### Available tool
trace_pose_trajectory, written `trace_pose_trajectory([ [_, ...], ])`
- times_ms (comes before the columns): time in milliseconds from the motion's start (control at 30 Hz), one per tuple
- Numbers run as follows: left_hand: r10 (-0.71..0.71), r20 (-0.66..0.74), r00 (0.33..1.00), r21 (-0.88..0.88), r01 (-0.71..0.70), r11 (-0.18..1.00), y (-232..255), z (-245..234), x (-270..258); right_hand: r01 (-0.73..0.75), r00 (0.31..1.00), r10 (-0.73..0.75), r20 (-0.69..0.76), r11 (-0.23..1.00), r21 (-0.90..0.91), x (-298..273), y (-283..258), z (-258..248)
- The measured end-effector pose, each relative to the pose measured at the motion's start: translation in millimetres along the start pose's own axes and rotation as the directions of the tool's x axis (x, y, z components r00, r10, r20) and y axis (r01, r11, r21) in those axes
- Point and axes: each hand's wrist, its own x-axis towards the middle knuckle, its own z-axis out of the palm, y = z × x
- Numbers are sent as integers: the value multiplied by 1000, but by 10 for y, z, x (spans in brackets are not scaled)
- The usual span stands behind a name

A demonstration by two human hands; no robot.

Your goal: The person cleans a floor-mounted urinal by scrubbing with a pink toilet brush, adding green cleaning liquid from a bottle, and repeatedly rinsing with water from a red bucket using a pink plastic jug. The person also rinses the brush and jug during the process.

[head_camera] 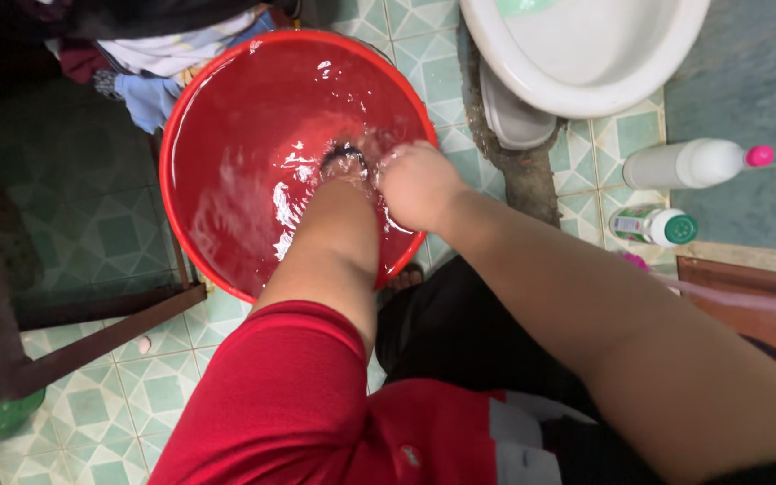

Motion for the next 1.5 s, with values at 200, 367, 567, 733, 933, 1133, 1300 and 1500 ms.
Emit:
trace_pose_trajectory([
  [200,-7,34,999,9,7,1000,-16,-399,-760,8,1000,-8,22,1000,-28,32,11,67],
  [367,-71,204,976,60,60,996,-227,-639,-1190,112,977,-70,-199,972,206,28,78,29],
  [567,-283,487,826,126,254,959,-678,-208,-1330,45,889,254,-380,779,625,-539,591,186],
  [733,-336,519,786,15,384,923,-858,325,-1331,-366,790,572,-221,729,578,-1983,1527,601],
  [933,-386,470,794,-281,549,787,-1144,593,-1343,-837,538,821,189,548,3,-3966,2503,820],
  [1133,-293,487,823,-851,522,51,-1332,584,-1840,-860,365,897,249,427,-280,-4796,2459,856],
  [1300,-372,390,842,-906,280,-316,-1011,-11,-2526,-787,395,892,219,452,-420,-4891,2283,933],
  [1500,-363,205,909,-952,99,-291,-555,-833,-3199,-860,143,914,380,305,-409,-4673,2141,880],
])
